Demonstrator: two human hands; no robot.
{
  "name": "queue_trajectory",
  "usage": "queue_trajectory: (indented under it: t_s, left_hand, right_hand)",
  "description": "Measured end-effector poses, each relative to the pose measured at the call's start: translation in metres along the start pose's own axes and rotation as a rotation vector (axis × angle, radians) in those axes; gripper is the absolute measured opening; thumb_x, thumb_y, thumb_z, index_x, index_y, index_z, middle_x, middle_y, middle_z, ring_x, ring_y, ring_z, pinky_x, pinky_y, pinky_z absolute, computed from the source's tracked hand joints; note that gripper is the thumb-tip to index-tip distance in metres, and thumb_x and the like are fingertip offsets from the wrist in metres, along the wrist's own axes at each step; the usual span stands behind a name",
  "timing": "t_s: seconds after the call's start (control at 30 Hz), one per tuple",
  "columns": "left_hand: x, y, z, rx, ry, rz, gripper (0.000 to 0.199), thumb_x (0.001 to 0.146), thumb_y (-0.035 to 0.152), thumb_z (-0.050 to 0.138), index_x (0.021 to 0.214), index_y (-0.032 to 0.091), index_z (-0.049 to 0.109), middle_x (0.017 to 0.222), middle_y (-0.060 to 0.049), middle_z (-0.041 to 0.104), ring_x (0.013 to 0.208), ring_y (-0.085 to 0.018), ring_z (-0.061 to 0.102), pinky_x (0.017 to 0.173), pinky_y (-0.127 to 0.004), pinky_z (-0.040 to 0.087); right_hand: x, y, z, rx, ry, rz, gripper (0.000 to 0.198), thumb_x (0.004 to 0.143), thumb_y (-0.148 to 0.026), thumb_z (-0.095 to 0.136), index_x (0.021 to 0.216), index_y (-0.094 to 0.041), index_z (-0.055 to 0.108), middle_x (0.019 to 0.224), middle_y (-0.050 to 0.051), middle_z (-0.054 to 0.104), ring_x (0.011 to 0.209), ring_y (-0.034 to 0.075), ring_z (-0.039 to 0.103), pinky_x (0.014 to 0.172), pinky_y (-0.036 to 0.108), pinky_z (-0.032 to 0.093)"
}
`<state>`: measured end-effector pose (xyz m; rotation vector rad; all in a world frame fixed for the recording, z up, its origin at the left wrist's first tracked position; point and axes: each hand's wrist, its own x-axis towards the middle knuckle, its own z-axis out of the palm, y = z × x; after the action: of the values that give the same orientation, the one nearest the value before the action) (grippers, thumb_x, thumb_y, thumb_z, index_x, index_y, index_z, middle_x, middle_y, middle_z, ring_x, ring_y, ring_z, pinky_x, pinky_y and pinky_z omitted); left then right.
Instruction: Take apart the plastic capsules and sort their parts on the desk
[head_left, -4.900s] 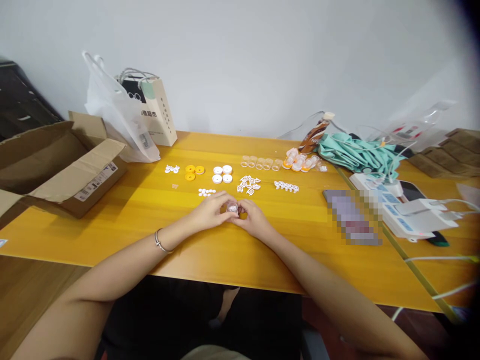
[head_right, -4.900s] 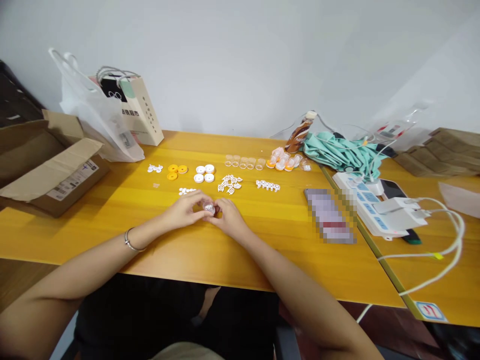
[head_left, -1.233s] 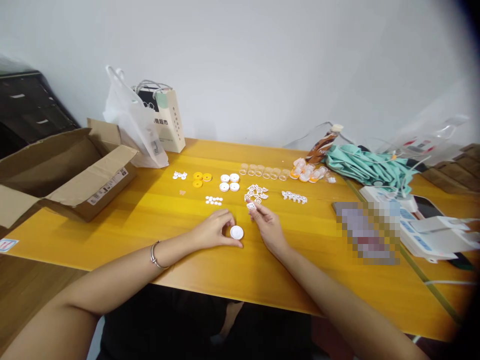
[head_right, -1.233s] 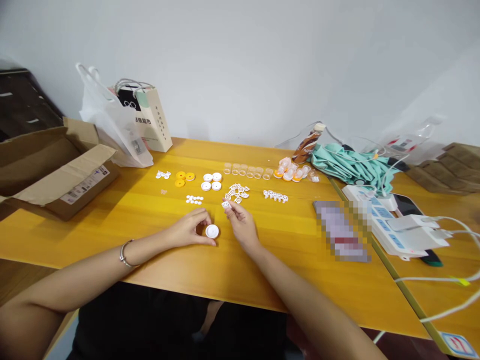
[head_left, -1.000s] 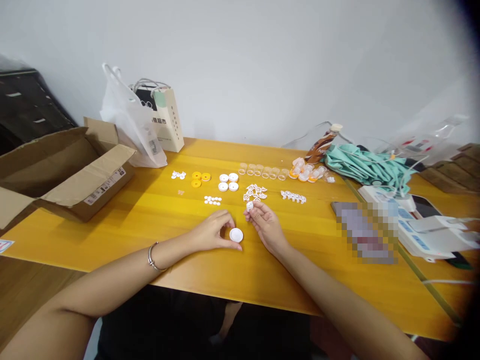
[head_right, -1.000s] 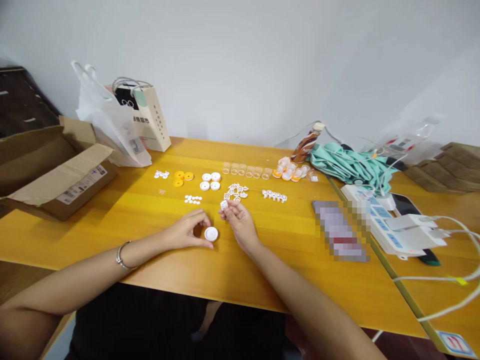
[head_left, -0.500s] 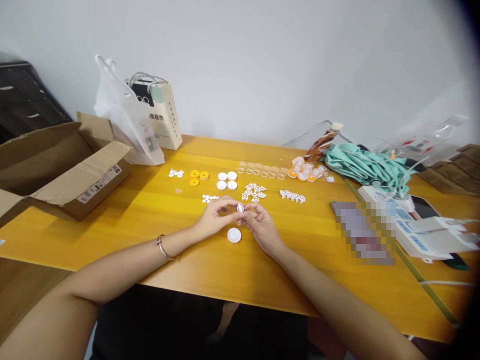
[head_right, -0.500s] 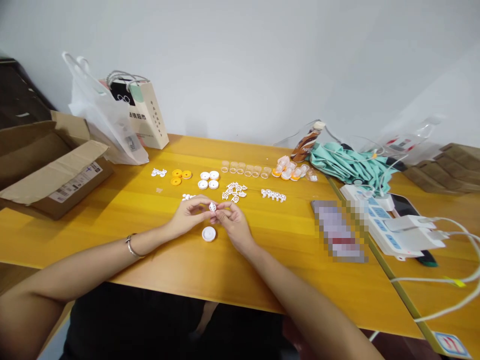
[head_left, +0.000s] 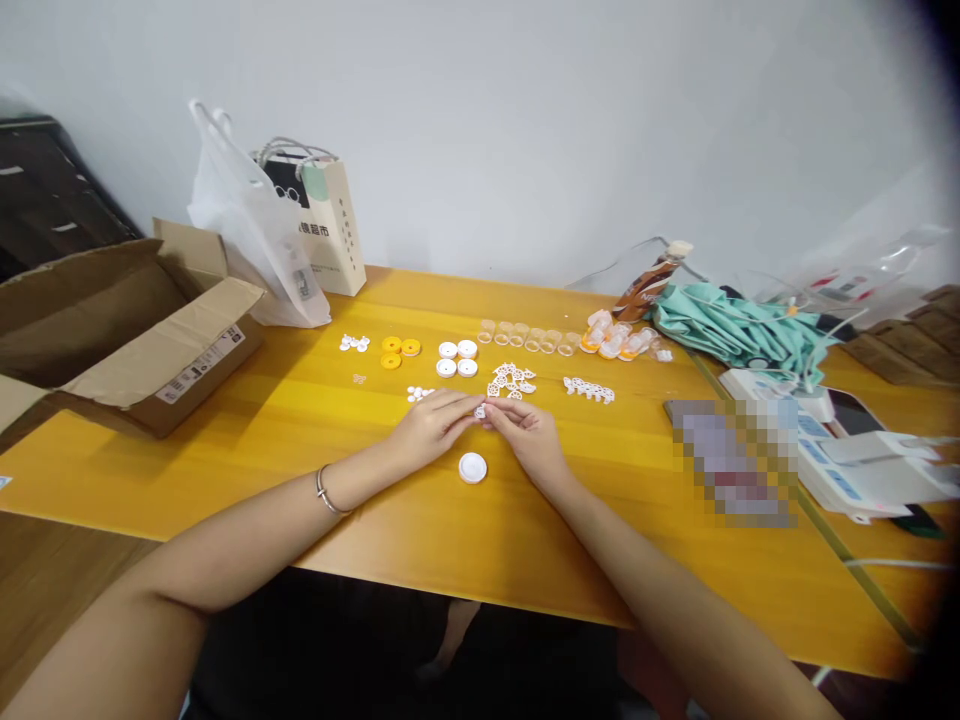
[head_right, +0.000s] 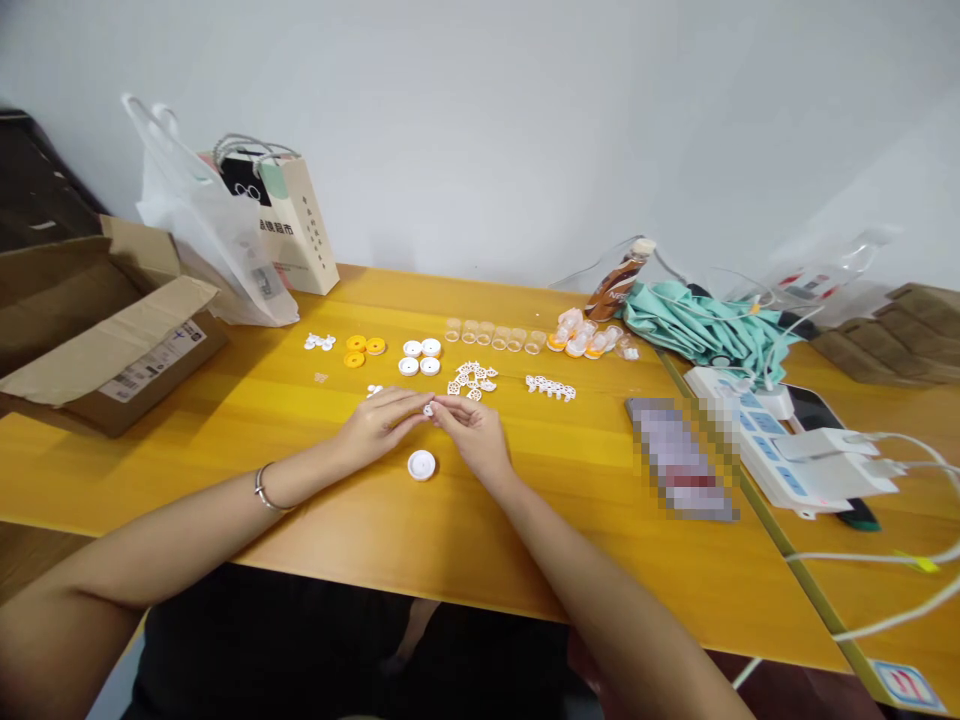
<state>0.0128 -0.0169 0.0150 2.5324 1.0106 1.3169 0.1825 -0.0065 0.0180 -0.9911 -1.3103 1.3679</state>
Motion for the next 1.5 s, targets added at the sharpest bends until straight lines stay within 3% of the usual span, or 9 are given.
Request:
queue_trajectory:
  t_s: [0.17,0.43,0.53,0.77,1.0,1.13,1.33,1.5]
  left_hand:
    - [0.001,0.000,0.000,0.063,0.005,0.093,0.021,0.087,0.015,0.049,0.107,0.015,0.056,0.095,-0.007,0.066,0.083,-0.014,0.060,0.075,-0.030,0.050]
    - [-0.002,0.003,0.000,0.100,0.020,0.106,0.020,0.085,0.014,0.051,0.104,0.014,0.058,0.090,-0.007,0.066,0.078,-0.014,0.061,0.071,-0.027,0.051]
    - [0.000,0.005,-0.001,-0.009,0.012,0.027,0.020,0.084,0.015,0.052,0.103,0.015,0.059,0.091,-0.007,0.067,0.080,-0.014,0.062,0.073,-0.028,0.052]
    - [-0.005,-0.003,0.003,-0.474,0.021,-0.347,0.024,0.080,0.023,0.059,0.101,0.014,0.061,0.098,-0.008,0.066,0.084,-0.015,0.065,0.080,-0.029,0.055]
    - [-0.006,0.000,0.004,-0.544,0.040,-0.433,0.024,0.077,0.025,0.062,0.098,0.013,0.062,0.095,-0.008,0.067,0.084,-0.016,0.066,0.081,-0.030,0.055]
    - [-0.006,-0.001,0.004,-0.519,0.027,-0.409,0.024,0.078,0.025,0.061,0.098,0.013,0.063,0.095,-0.009,0.067,0.083,-0.016,0.066,0.079,-0.031,0.055]
    - [-0.005,0.006,0.001,-0.239,0.030,-0.257,0.018,0.080,0.022,0.058,0.096,0.016,0.064,0.092,-0.006,0.068,0.083,-0.015,0.064,0.080,-0.031,0.052]
    - [-0.003,0.010,0.002,-0.187,0.061,-0.261,0.016,0.079,0.022,0.059,0.093,0.016,0.065,0.087,-0.005,0.068,0.078,-0.014,0.064,0.075,-0.028,0.052]
  right_hand:
    - [-0.003,0.000,0.001,-0.041,0.010,0.010,0.023,0.066,-0.038,0.067,0.078,-0.018,0.070,0.079,0.002,0.071,0.070,0.016,0.065,0.074,0.032,0.054]
    - [-0.005,0.001,0.000,-0.122,0.047,-0.025,0.020,0.068,-0.036,0.066,0.075,-0.018,0.069,0.075,0.003,0.071,0.069,0.016,0.066,0.072,0.030,0.054]
    - [-0.005,0.001,0.000,-0.072,0.048,0.014,0.023,0.066,-0.038,0.066,0.075,-0.017,0.068,0.072,0.003,0.070,0.064,0.015,0.065,0.068,0.029,0.054]
    - [-0.004,0.000,-0.003,0.098,-0.017,0.089,0.024,0.067,-0.037,0.068,0.081,-0.019,0.065,0.067,0.001,0.069,0.057,0.011,0.063,0.062,0.025,0.053]
    - [-0.006,-0.002,-0.004,0.063,-0.059,0.058,0.022,0.068,-0.037,0.068,0.081,-0.019,0.065,0.071,0.000,0.069,0.060,0.011,0.063,0.065,0.026,0.051]
    - [-0.006,-0.003,-0.002,0.002,-0.062,0.042,0.022,0.065,-0.035,0.070,0.078,-0.019,0.063,0.068,0.000,0.067,0.058,0.010,0.060,0.063,0.025,0.049]
    - [-0.004,0.004,-0.002,-0.037,-0.026,0.037,0.024,0.069,-0.039,0.067,0.070,-0.018,0.056,0.060,-0.001,0.063,0.051,0.009,0.054,0.054,0.023,0.044]
    - [-0.002,0.003,-0.003,-0.127,-0.026,-0.016,0.022,0.070,-0.037,0.064,0.068,-0.019,0.052,0.058,-0.002,0.059,0.053,0.010,0.053,0.054,0.023,0.042]
